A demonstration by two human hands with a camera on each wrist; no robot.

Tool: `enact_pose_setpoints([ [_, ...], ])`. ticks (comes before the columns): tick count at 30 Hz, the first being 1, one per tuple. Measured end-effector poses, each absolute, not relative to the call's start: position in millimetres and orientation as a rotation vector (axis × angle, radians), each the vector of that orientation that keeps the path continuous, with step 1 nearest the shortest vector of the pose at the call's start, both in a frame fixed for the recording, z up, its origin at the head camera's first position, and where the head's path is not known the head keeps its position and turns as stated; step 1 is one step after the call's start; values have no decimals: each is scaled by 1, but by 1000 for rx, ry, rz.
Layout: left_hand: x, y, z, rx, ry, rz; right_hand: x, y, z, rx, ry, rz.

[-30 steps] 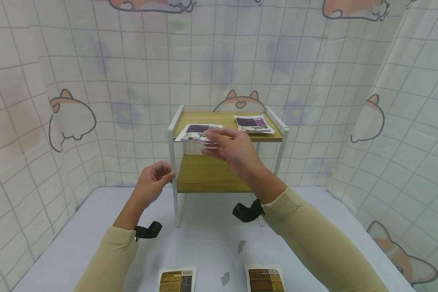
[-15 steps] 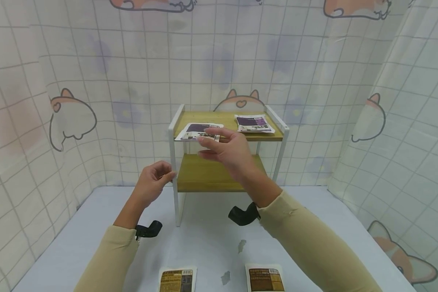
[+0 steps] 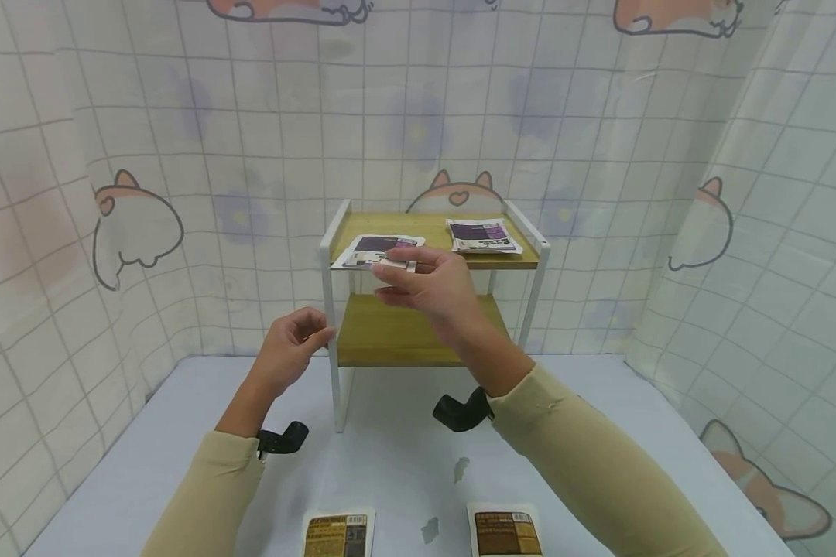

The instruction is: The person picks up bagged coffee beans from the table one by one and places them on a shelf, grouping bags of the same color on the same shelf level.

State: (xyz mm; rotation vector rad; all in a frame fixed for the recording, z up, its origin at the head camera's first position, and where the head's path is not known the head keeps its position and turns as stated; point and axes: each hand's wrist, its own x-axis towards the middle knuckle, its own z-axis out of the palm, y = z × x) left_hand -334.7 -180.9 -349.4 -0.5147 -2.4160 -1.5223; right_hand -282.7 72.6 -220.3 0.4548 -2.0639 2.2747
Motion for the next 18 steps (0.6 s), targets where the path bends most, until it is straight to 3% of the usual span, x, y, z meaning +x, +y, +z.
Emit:
enact_pose_setpoints([
  [18, -334, -181, -349, -513, -2422, -1521, -287, 74, -215, 420, -2056, 2313],
])
